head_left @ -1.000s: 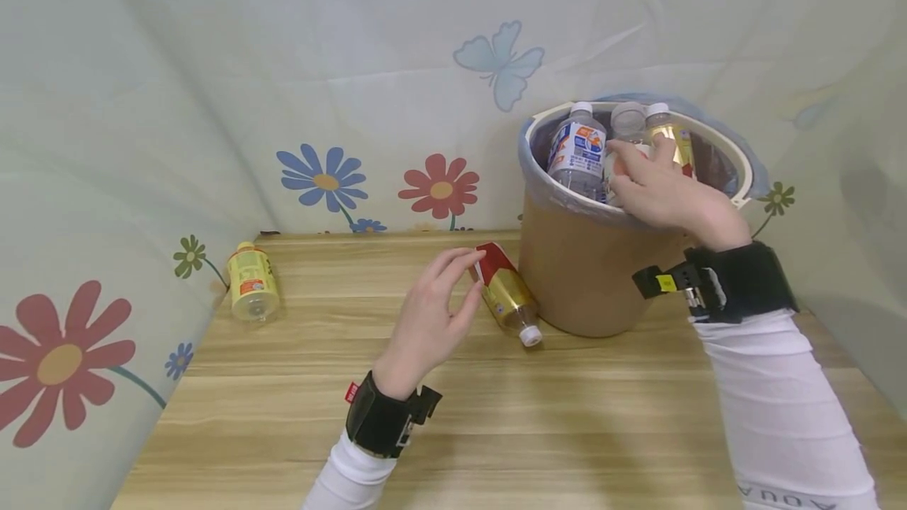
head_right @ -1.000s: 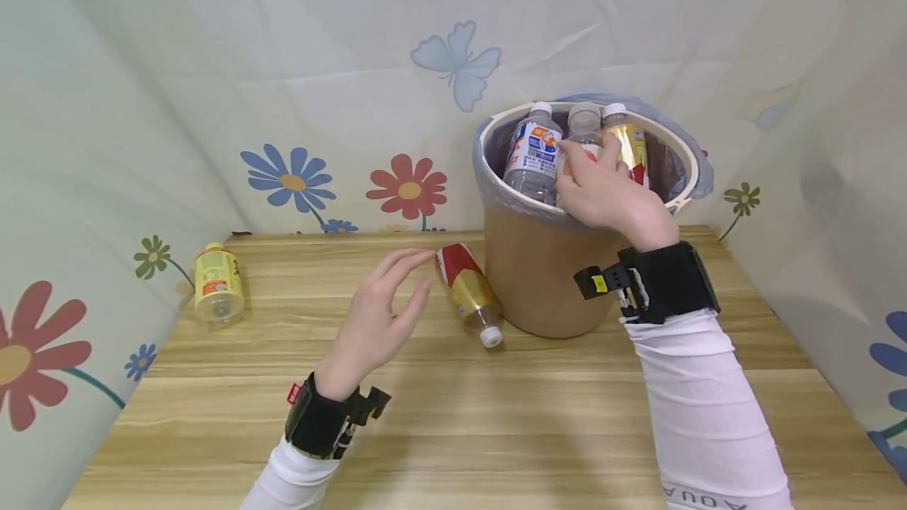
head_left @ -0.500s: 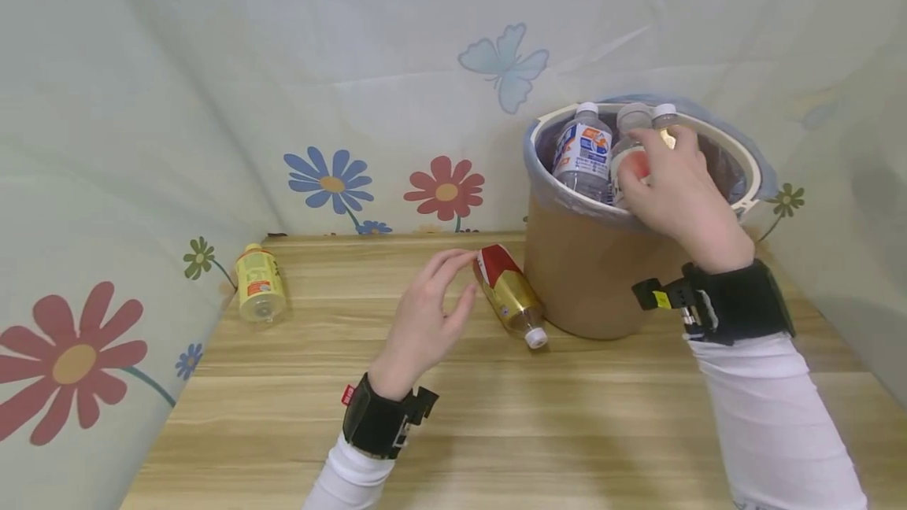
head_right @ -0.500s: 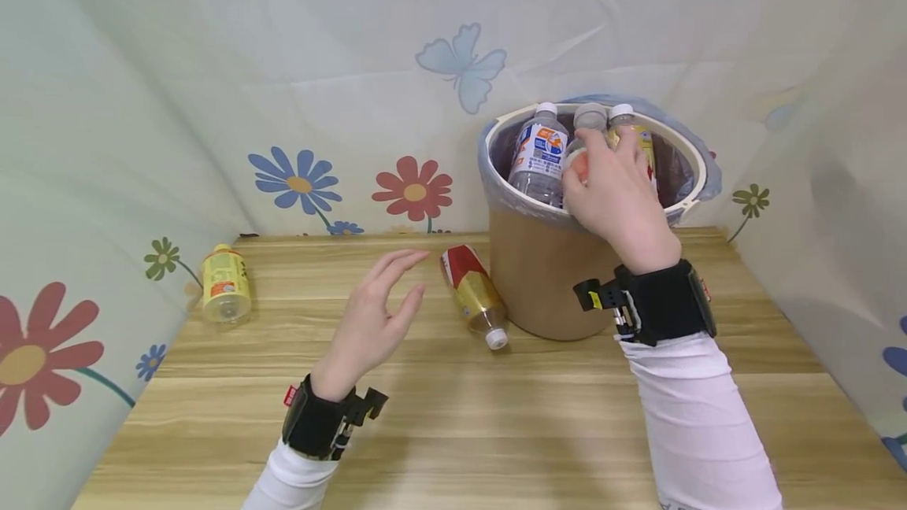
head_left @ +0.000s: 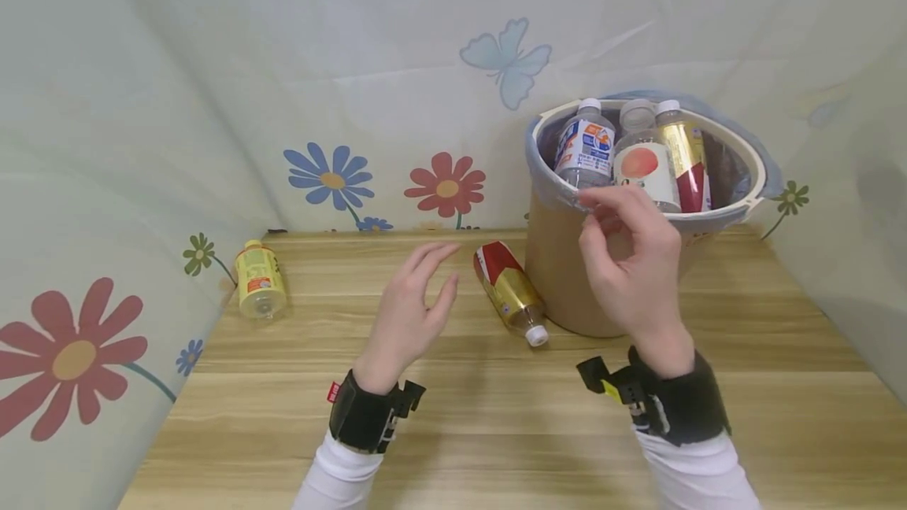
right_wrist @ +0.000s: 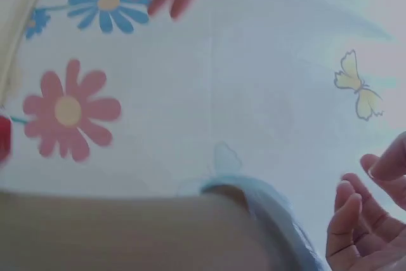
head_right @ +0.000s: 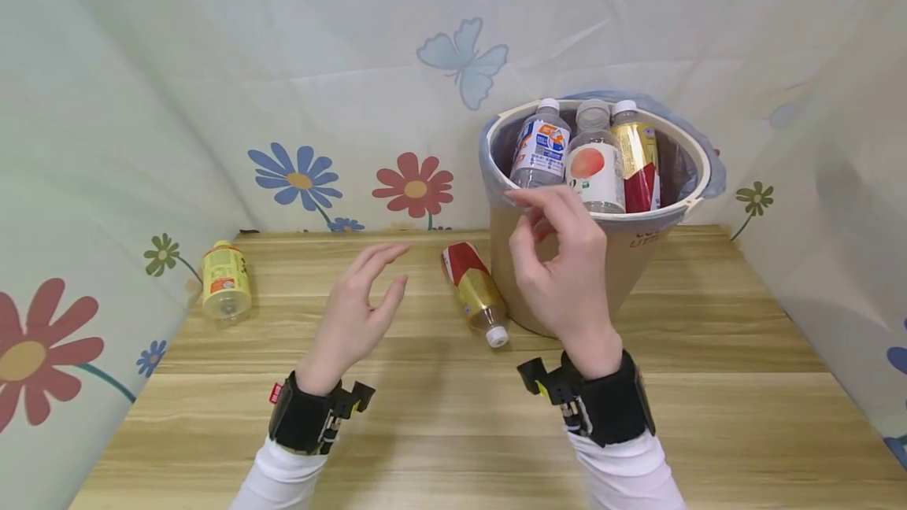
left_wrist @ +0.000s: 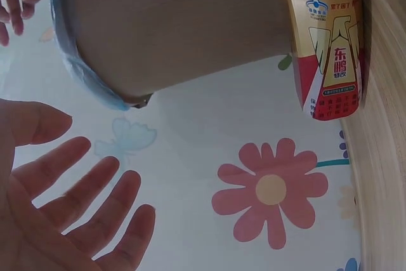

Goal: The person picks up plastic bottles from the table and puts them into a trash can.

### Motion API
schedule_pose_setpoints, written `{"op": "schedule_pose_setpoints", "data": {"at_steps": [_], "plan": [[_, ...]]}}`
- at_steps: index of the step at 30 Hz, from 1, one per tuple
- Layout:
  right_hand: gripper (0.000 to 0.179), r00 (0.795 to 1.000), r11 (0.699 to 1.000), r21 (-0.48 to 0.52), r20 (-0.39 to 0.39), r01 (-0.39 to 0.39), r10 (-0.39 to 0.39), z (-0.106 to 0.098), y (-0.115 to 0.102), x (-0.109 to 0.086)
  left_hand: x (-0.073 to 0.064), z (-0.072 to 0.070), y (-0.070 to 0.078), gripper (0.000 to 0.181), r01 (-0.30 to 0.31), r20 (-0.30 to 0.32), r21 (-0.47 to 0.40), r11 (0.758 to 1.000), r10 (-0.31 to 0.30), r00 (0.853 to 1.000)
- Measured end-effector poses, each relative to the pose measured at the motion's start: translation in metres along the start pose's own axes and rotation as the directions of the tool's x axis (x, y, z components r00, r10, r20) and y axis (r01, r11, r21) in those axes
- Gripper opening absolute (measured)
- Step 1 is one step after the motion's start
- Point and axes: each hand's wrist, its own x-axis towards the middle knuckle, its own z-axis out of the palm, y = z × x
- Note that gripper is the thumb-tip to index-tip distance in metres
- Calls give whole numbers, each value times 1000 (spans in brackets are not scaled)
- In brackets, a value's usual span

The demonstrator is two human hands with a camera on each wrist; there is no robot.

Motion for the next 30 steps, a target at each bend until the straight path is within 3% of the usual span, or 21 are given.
{"op": "schedule_pose_setpoints", "data": {"at_steps": [6, 11, 23, 30], "plan": [[24, 998, 993, 98, 22, -69, 67, 22, 18, -41, -2, 1, -2, 35, 8, 5, 32, 999, -8, 1000], [25, 986, 986, 77, 78, -151, 145, 36, 36, -65, -1, 1, -4, 32, -4, 13, 54, 999, 4, 1000], [33, 941, 959, 14, 196, -283, 275, 51, 49, -79, -4, 11, -9, 34, 22, 104, 102, 994, -33, 994], [37, 900, 950, -146, 309, -274, 307, 55, 55, -85, -4, 18, -10, 35, 37, 144, 131, 991, -56, 988]]}}
